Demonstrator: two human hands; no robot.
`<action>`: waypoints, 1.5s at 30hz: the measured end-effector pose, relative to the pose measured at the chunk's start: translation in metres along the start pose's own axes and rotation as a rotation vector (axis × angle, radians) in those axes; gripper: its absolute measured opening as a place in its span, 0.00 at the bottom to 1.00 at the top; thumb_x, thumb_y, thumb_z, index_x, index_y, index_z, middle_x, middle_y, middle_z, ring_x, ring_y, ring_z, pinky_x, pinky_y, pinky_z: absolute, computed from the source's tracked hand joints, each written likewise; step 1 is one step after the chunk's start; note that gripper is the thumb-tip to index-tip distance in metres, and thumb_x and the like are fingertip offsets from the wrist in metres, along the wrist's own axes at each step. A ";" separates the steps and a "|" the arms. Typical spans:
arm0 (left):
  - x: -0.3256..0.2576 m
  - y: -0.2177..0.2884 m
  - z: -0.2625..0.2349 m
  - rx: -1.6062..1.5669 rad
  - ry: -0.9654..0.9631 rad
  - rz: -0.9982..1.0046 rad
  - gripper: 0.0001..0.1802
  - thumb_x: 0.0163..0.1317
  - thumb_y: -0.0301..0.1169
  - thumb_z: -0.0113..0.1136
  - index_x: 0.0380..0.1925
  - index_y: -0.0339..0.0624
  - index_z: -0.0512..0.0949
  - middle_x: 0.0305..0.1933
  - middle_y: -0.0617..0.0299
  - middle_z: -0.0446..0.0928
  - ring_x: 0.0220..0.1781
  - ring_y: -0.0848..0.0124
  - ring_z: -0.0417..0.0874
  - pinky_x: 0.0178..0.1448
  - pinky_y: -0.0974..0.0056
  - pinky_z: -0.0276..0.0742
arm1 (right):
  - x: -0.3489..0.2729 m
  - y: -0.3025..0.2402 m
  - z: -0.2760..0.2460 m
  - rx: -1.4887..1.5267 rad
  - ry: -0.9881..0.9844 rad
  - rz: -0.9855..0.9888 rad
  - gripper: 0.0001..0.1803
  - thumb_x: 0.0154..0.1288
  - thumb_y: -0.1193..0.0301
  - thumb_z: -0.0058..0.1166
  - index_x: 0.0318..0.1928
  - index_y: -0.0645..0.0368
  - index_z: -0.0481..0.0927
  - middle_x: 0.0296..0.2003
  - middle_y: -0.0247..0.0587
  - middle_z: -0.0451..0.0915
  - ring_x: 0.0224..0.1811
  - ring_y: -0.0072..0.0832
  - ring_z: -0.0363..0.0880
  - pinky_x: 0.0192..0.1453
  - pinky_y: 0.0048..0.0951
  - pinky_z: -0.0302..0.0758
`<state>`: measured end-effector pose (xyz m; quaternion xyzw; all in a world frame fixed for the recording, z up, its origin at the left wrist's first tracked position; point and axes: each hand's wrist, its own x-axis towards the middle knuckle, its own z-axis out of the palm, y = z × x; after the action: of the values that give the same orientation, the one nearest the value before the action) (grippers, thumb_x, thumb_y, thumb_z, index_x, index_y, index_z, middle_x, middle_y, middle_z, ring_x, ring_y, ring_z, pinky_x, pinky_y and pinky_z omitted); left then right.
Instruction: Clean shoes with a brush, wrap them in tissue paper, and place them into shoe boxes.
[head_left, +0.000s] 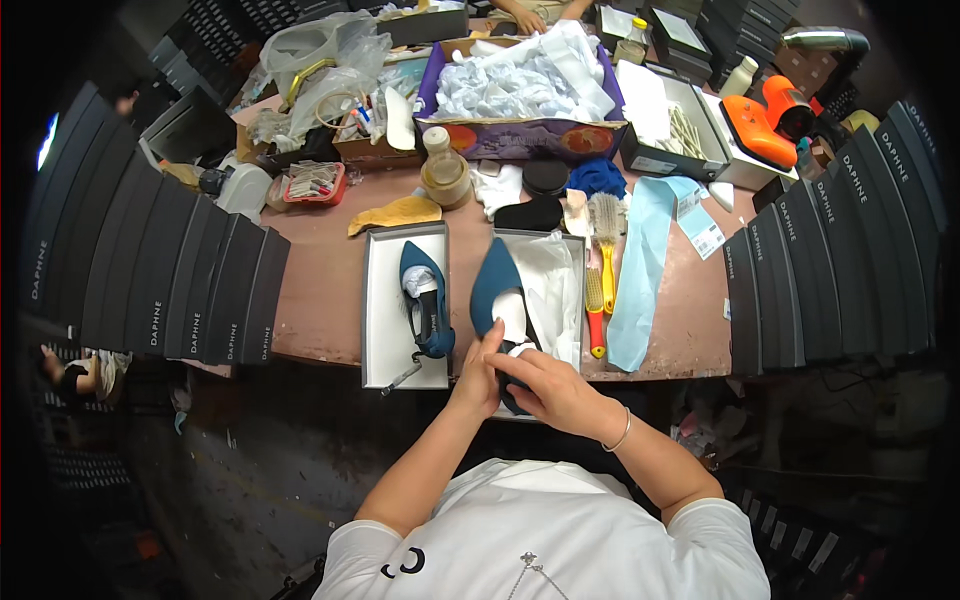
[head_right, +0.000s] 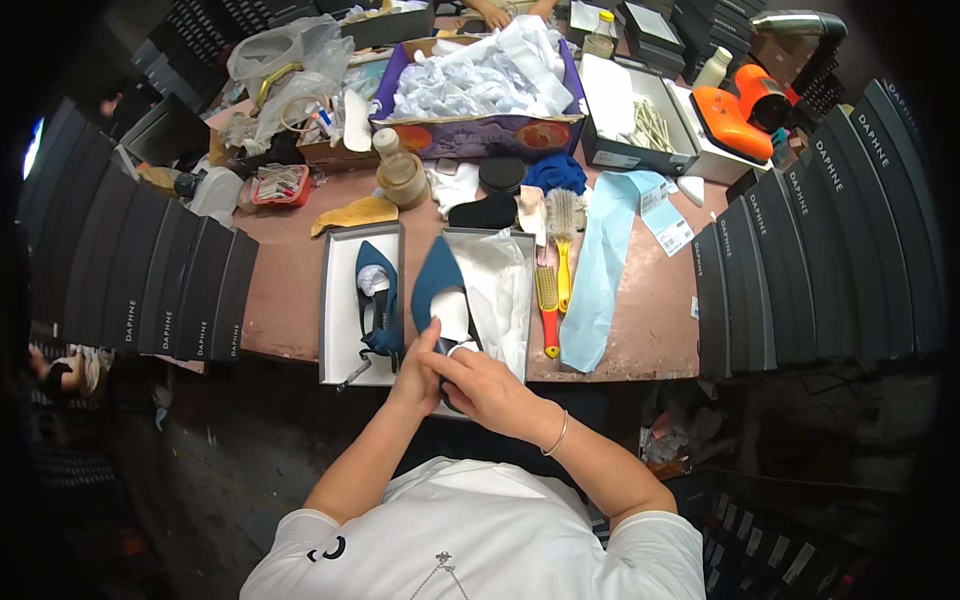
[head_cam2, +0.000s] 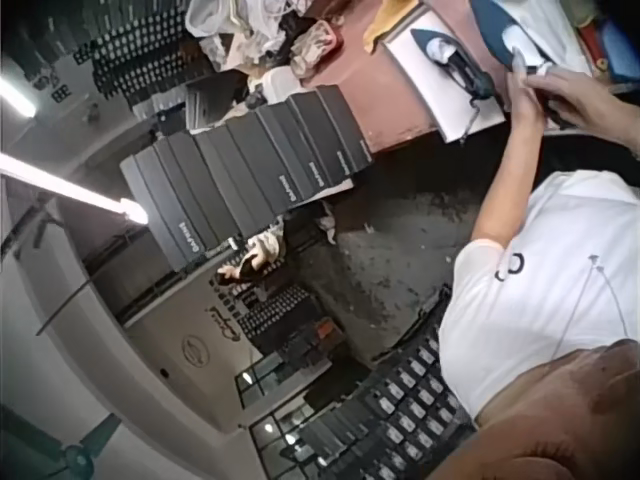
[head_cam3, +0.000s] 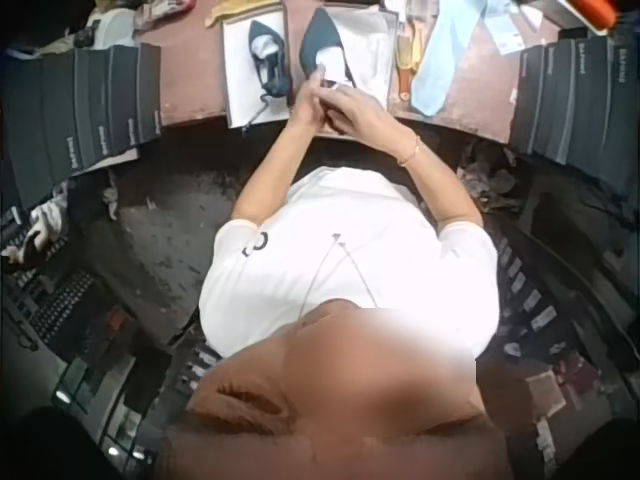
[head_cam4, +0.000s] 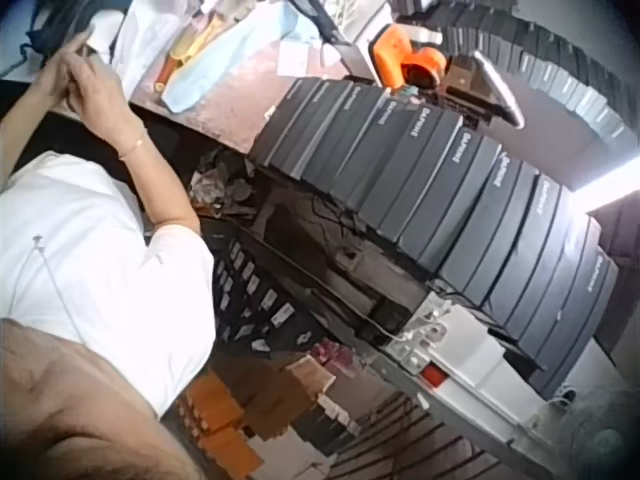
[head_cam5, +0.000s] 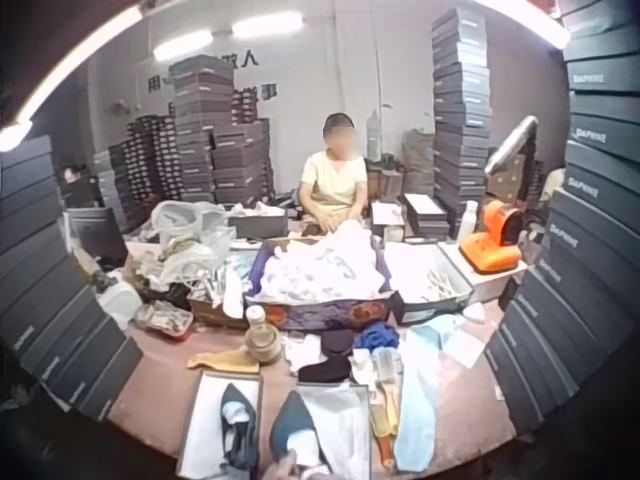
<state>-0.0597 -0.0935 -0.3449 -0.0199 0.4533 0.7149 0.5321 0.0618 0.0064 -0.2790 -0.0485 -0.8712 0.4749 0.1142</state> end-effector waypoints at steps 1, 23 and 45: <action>0.007 0.000 0.000 -0.090 0.011 -0.023 0.26 0.70 0.51 0.50 0.51 0.38 0.73 0.49 0.59 0.77 0.48 0.71 0.79 0.54 0.66 0.72 | 0.003 -0.004 -0.005 0.048 -0.012 0.029 0.31 0.58 0.81 0.55 0.64 0.57 0.68 0.37 0.47 0.75 0.38 0.40 0.77 0.43 0.34 0.74; -0.003 0.013 0.003 -0.126 0.035 0.011 0.34 0.69 0.63 0.37 0.45 0.42 0.74 0.37 0.59 0.78 0.34 0.67 0.80 0.38 0.61 0.81 | 0.021 0.017 -0.017 -0.443 0.083 -0.245 0.07 0.59 0.78 0.54 0.39 0.57 0.76 0.26 0.36 0.74 0.26 0.28 0.76 0.30 0.29 0.74; -0.035 0.005 0.032 0.021 -0.099 0.135 0.42 0.71 0.63 0.29 0.69 0.38 0.54 0.72 0.54 0.57 0.73 0.66 0.57 0.75 0.60 0.52 | 0.044 0.038 0.017 -0.570 0.192 -0.130 0.05 0.56 0.73 0.55 0.32 0.58 0.73 0.23 0.40 0.73 0.22 0.37 0.79 0.27 0.35 0.75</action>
<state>-0.0346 -0.0982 -0.3053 0.0516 0.4341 0.7446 0.5045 0.0146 0.0219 -0.3129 -0.0672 -0.9559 0.1961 0.2080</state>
